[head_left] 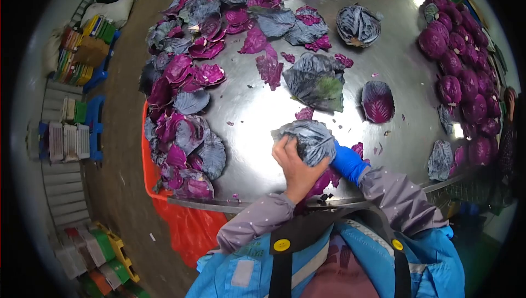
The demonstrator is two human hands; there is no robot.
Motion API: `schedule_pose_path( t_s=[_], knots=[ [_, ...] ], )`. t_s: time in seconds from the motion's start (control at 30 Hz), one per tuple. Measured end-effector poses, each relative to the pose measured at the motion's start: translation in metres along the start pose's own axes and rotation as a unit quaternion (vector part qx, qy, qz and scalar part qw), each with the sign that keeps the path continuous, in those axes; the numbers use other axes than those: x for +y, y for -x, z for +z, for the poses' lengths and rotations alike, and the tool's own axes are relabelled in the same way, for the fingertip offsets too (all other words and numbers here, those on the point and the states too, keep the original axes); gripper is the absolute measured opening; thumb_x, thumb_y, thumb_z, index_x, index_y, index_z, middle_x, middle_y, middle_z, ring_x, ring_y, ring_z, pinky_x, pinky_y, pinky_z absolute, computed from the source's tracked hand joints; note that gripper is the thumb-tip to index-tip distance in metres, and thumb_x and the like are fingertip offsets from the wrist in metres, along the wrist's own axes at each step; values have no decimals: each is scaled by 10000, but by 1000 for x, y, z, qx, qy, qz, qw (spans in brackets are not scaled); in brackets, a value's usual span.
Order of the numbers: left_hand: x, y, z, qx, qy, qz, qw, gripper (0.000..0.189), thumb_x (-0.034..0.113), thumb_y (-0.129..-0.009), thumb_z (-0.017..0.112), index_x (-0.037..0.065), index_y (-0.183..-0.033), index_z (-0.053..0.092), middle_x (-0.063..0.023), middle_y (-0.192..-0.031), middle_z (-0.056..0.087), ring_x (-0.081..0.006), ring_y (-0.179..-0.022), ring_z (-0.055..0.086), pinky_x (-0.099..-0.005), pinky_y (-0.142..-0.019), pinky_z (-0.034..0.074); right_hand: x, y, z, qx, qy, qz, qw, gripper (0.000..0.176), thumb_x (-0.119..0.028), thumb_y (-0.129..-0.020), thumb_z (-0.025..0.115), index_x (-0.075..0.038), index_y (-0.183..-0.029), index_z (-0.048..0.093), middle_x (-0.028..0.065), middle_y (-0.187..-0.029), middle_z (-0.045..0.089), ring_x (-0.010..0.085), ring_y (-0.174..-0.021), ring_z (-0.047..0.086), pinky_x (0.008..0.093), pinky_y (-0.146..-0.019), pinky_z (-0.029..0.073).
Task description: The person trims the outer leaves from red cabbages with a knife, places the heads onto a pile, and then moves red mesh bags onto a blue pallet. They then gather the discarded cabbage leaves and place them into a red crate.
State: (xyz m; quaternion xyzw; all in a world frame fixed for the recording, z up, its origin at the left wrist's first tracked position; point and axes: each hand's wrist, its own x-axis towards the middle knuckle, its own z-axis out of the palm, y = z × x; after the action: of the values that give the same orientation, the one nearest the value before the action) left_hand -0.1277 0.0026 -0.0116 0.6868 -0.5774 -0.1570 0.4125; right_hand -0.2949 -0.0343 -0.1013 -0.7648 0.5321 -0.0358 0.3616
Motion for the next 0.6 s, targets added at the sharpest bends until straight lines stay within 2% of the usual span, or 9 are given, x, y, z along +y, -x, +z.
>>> schedule_pose_path(
  t_s=[0.13, 0.2, 0.27, 0.33, 0.43, 0.5, 0.53, 0.57, 0.6],
  knots=[
    [-32, -2, -15, -17, 67, -15, 998, 828, 313, -598, 794, -40, -1194, 341, -211, -1192, 322, -360, -1132, 319, -472, -961, 283, -13, 0, -9, 3, 45, 4, 999, 284, -200, -859, 448, -5, -1064, 428, 217, -801, 624, 373, -728, 622, 465, -614, 484],
    [-53, -11, -26, -20, 154, -111, 982, 708, 212, -689, 736, -31, -1230, 349, -151, -1161, 402, -246, -1089, 414, -337, -934, 352, -28, 4, -17, 2, 58, 16, 998, 238, -180, -850, 460, -9, -1015, 432, 215, -788, 621, 372, -731, 623, 465, -608, 483],
    [-66, -23, -44, -43, 335, -252, 907, 516, 205, -801, 649, -28, -1208, 433, -112, -1073, 520, -188, -983, 507, -290, -890, 397, -45, 11, -25, 15, 76, -3, 997, 201, -158, -849, 481, -4, -970, 434, 236, -731, 590, 402, -656, 590, 470, -567, 469],
    [-67, -42, -80, -69, 488, -331, 805, 501, 437, -905, 441, 26, -1178, 521, -115, -1065, 594, -221, -987, 566, -284, -872, 414, -53, 20, -24, 25, 47, -9, 999, 200, -160, -852, 477, -3, -967, 428, 235, -719, 586, 404, -650, 588, 478, -563, 466],
    [-53, -58, -106, -35, 595, -318, 737, 556, 487, -907, 382, 49, -1238, 473, -113, -1134, 563, -224, -1042, 545, -312, -882, 411, -71, 33, -22, 21, 21, -16, 999, 196, -170, -869, 453, -6, -973, 427, 220, -729, 596, 392, -678, 597, 475, -578, 467],
    [-38, -54, -96, 8, 498, -205, 842, 530, 416, -900, 448, 52, -1284, 407, -123, -1228, 487, -246, -1121, 484, -379, -932, 388, -74, 37, -18, 0, 13, -32, 999, 202, -192, -882, 440, -18, -984, 435, 203, -757, 611, 375, -706, 605, 466, -598, 466],
    [-38, -52, -88, -96, 328, -103, 934, 637, 350, -816, 608, 54, -1316, 348, -140, -1308, 398, -287, -1197, 404, -406, -976, 349, -77, 39, -19, 1, 14, -33, 999, 202, -192, -882, 440, -18, -984, 435, 203, -757, 611, 375, -706, 605, 466, -598, 466],
    [-34, -41, -81, -92, 97, -18, 991, 680, 300, -760, 668, 51, -1309, 353, -141, -1292, 408, -282, -1187, 408, -386, -983, 340, -82, 40, -22, 13, 11, -24, 1000, 199, -198, -881, 444, -21, -973, 444, 202, -747, 611, 379, -696, 602, 470, -592, 463],
    [-19, -36, -82, -80, -141, 66, 985, 731, 250, -704, 727, 48, -1302, 358, -141, -1277, 419, -276, -1177, 411, -365, -989, 331, -85, 40, -23, 24, 8, -15, 1000, 196, -203, -880, 449, -24, -961, 452, 200, -738, 611, 383, -685, 600, 474, -587, 460]
  ],
)
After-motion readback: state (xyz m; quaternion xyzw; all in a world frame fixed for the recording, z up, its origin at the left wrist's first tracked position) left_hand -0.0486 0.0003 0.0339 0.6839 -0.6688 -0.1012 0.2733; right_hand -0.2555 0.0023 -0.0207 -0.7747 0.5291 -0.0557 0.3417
